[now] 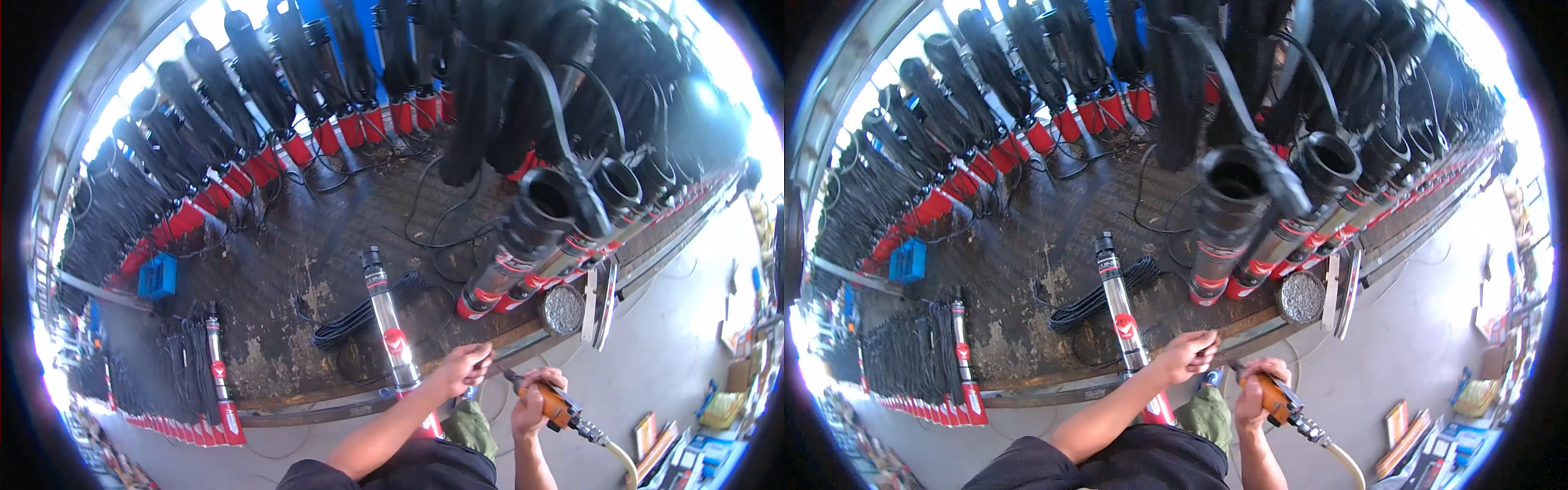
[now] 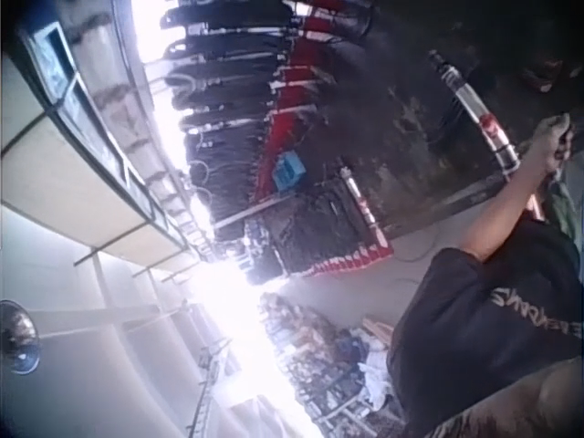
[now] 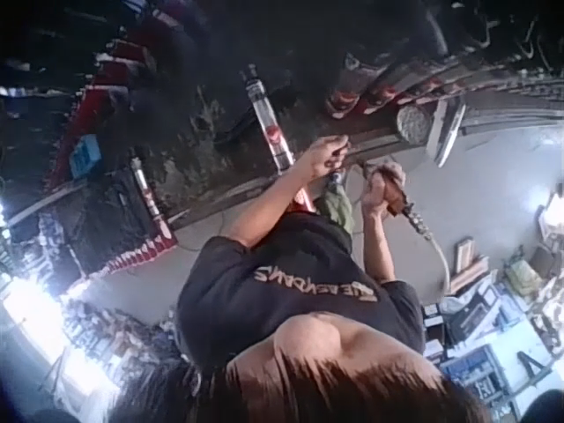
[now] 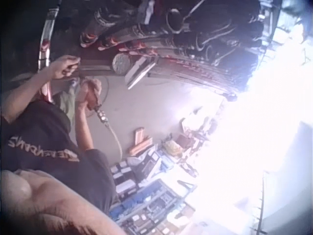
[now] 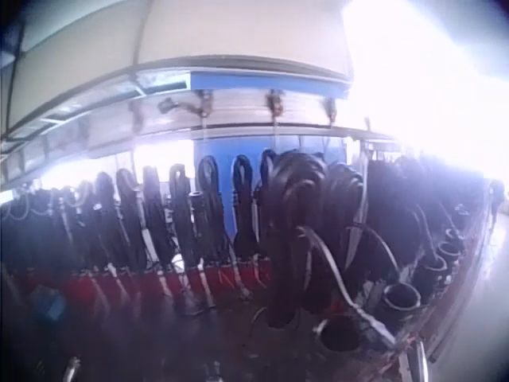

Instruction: The person assembles submersible water pumps by using a pneumatic screwdriver to tighten screws on the pump housings and then placing the finished pumps on a workbench.

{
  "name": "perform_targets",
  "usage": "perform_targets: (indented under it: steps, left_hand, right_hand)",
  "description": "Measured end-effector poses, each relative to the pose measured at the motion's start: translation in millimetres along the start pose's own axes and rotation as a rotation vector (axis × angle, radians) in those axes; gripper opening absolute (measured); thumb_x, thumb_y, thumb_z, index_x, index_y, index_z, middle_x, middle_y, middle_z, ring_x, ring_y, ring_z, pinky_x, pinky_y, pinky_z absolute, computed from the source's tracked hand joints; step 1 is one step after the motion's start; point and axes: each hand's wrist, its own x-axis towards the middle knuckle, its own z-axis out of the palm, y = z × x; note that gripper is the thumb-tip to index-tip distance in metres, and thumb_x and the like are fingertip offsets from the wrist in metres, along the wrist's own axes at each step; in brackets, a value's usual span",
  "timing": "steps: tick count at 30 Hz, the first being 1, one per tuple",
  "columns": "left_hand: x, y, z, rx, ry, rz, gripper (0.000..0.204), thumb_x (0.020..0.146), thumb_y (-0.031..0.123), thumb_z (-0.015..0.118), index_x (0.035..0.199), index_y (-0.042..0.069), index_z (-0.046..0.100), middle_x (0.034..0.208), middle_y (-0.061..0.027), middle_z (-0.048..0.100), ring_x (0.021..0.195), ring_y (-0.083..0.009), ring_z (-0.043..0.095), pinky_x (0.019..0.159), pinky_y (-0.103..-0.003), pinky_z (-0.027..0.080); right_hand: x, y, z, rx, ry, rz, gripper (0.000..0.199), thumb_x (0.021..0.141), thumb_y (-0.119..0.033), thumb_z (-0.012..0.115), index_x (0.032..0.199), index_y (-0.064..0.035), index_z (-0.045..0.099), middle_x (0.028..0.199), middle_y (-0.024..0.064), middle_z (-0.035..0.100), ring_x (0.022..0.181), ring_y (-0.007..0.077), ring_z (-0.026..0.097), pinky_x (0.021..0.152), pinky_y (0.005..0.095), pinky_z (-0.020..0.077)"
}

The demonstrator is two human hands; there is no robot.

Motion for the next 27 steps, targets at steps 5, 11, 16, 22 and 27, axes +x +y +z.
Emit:
perform_targets:
  steps: [5,11,16,22,27]
  left_hand:
    - [-62,27,-36,-0.207,0.068,0.171,0.019,0.102,0.021,0.062,0.1,0.001,0.064,0.075,-0.0011,0.055,0.052,-0.0048,0.04,0.047,-0.02,0.033]
    - [-106,44,-63,-0.265,0.162,0.374,0.019,0.1,0.02,0.064,0.101,0.001,0.066,0.08,-0.0055,0.066,0.057,-0.0096,0.055,0.049,-0.021,0.041]
    - [-107,59,-90,-0.517,0.04,0.392,0.017,0.101,0.017,0.062,0.099,0.001,0.065,0.078,-0.0061,0.065,0.06,-0.0113,0.058,0.053,-0.024,0.047]
    - [-81,102,-128,-0.577,0.072,0.374,0.025,0.096,0.026,0.071,0.085,0.006,0.061,0.062,0.0013,0.053,0.047,-0.0074,0.043,0.043,-0.022,0.031]
    - [-34,150,-162,-0.681,0.187,0.451,0.024,0.1,0.027,0.06,0.087,0.007,0.059,0.06,0.0047,0.045,0.043,-0.0066,0.033,0.042,-0.024,0.026]
  right_hand:
    - [-6,12,81,0.162,-0.195,-0.011,0.029,0.08,-0.009,0.062,0.106,-0.0045,0.051,0.095,0.012,0.053,0.075,0.0197,0.056,0.073,0.0367,0.0501]
    - [-20,15,145,0.1,-0.378,0.057,0.028,0.079,-0.009,0.059,0.104,-0.0049,0.049,0.091,0.0119,0.052,0.075,0.0197,0.055,0.074,0.0377,0.0494]
    - [-22,29,182,0.14,-0.497,0.041,0.027,0.08,-0.01,0.063,0.103,-0.0043,0.05,0.09,0.012,0.053,0.074,0.0203,0.056,0.072,0.0379,0.0494]
    - [-9,75,231,-0.017,-0.734,-0.101,0.027,0.082,-0.013,0.064,0.103,-0.0037,0.051,0.088,0.0123,0.055,0.077,0.0226,0.058,0.076,0.0386,0.0493]
    - [14,136,271,-0.151,-0.811,-0.099,0.017,0.087,-0.006,0.062,0.103,-0.0019,0.058,0.093,0.0081,0.06,0.078,0.0137,0.06,0.07,0.0273,0.0489]
